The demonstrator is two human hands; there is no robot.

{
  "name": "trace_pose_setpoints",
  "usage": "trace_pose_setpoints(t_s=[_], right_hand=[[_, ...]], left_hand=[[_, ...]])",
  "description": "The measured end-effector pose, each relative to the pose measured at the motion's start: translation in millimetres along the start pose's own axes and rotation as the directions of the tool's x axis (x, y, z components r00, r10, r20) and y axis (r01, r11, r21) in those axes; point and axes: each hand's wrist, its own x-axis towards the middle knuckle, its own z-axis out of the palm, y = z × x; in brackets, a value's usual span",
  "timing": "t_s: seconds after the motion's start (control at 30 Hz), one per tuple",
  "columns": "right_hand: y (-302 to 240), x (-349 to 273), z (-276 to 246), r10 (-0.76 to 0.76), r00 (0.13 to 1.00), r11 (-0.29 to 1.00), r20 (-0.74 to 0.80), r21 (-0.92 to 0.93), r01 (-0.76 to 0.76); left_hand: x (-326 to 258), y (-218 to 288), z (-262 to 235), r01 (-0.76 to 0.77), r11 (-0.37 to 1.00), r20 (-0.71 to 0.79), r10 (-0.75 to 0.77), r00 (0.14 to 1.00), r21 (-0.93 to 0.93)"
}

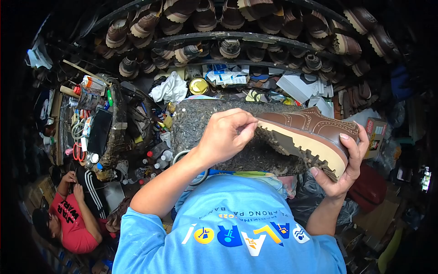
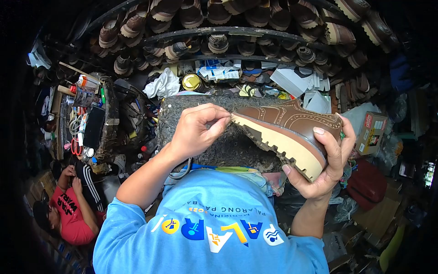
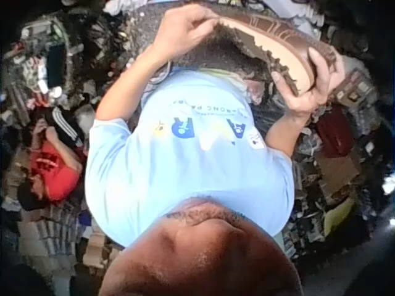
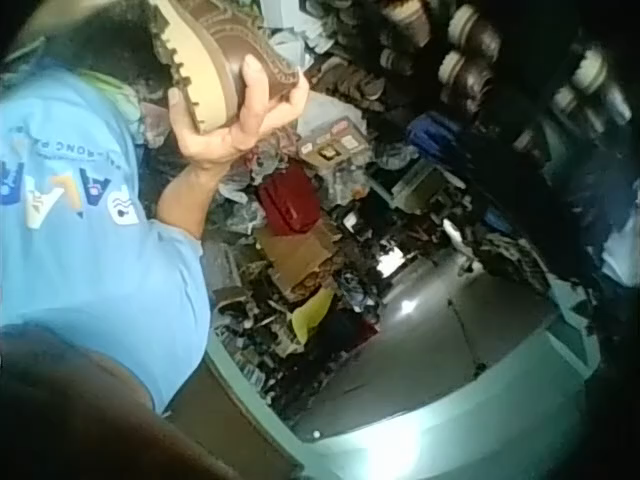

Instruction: Trimming and cleaning the edges of a boot sole using pliers.

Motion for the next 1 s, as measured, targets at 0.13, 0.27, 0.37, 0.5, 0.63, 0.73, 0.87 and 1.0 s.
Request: trace_pose_setpoints(t_s=[0.13, 0.27, 0.37, 0.5, 0.63, 0.73, 0.87, 1.0], right_hand=[[-3, 2, 2, -0.038, 0.999, 0.999, 0.000, 0.004, 0.038], [-11, 4, 6, -0.062, 0.998, 0.998, 0.008, -0.006, 0.062], [-22, 5, 10, -0.054, 0.998, 0.998, 0.033, -0.037, 0.055], [-35, 7, 14, -0.050, 0.998, 0.998, 0.050, -0.025, 0.051], [-38, 8, 16, -0.070, 0.995, 0.997, 0.066, -0.024, 0.072], [-36, 5, 15, -0.031, 0.998, 0.999, 0.048, -0.032, 0.033], [-27, 4, 9, -0.013, 1.000, 0.999, 0.020, -0.045, 0.014], [-13, 8, -7, 0.032, 0.998, 0.995, 0.050, -0.096, -0.027]], left_hand=[[2, 18, 0, -0.197, 0.976, -0.024, 0.200, 0.979, 0.093], [3, 37, -7, -0.155, 0.961, 0.130, 0.128, 0.983, 0.231], [8, 53, -18, -0.151, 0.930, 0.234, 0.073, 0.969, 0.335], [14, 66, -25, -0.170, 0.862, 0.352, -0.010, 0.936, 0.477], [17, 71, -17, -0.217, 0.790, 0.333, 0.018, 0.943, 0.573], [20, 65, -18, -0.171, 0.825, 0.269, 0.024, 0.963, 0.539], [-7, 36, -53, 0.134, 0.780, -0.103, -0.089, 0.991, 0.611], [-102, 9, -75, 0.211, 0.561, 0.071, -0.438, 0.896, 0.800]])
